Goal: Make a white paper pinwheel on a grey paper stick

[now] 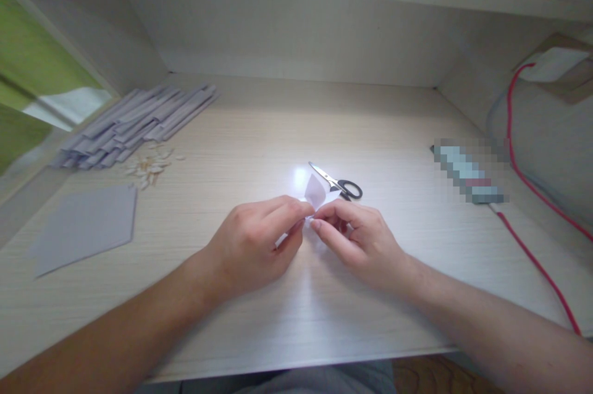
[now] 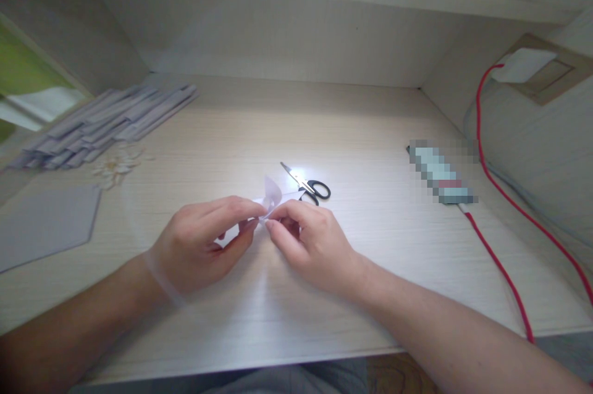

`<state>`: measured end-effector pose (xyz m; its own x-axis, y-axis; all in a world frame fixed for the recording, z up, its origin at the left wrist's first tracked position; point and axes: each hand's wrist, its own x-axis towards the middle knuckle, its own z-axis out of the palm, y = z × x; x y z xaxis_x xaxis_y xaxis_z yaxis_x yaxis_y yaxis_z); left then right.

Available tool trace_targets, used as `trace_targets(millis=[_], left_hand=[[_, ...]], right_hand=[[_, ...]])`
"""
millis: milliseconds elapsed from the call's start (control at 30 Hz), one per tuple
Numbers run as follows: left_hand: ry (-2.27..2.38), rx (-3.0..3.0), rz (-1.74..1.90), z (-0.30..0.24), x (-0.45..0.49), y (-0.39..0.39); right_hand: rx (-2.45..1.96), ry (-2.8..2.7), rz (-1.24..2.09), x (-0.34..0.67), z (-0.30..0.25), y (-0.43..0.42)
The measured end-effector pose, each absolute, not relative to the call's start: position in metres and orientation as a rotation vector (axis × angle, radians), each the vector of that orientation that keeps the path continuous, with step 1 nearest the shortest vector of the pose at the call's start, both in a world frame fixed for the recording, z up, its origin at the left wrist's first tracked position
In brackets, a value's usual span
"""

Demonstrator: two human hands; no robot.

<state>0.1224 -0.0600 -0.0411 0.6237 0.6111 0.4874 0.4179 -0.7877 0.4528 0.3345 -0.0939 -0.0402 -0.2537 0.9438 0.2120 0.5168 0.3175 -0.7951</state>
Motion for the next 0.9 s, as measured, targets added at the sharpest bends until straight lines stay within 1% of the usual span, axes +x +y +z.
trace_targets(millis=[300, 500, 900], left_hand=[[0.843, 2.547, 0.954, -0.0408, 0.1255, -0.0614], [0.886, 2.543, 1.062, -0.0437, 0.1265, -0.0644], [0.846, 2.739, 1.015, -0.0391, 0.1276, -0.0695]], right_hand=[[-1.275, -1.871, 0.783, 0.3333, -0.0421, -0.0935], [-1.268, -1.843, 0.796, 0.3332, -0.0413, -0.0943], [-1.257, -1.816, 0.747, 0.3312, -0.0423, -0.0938]])
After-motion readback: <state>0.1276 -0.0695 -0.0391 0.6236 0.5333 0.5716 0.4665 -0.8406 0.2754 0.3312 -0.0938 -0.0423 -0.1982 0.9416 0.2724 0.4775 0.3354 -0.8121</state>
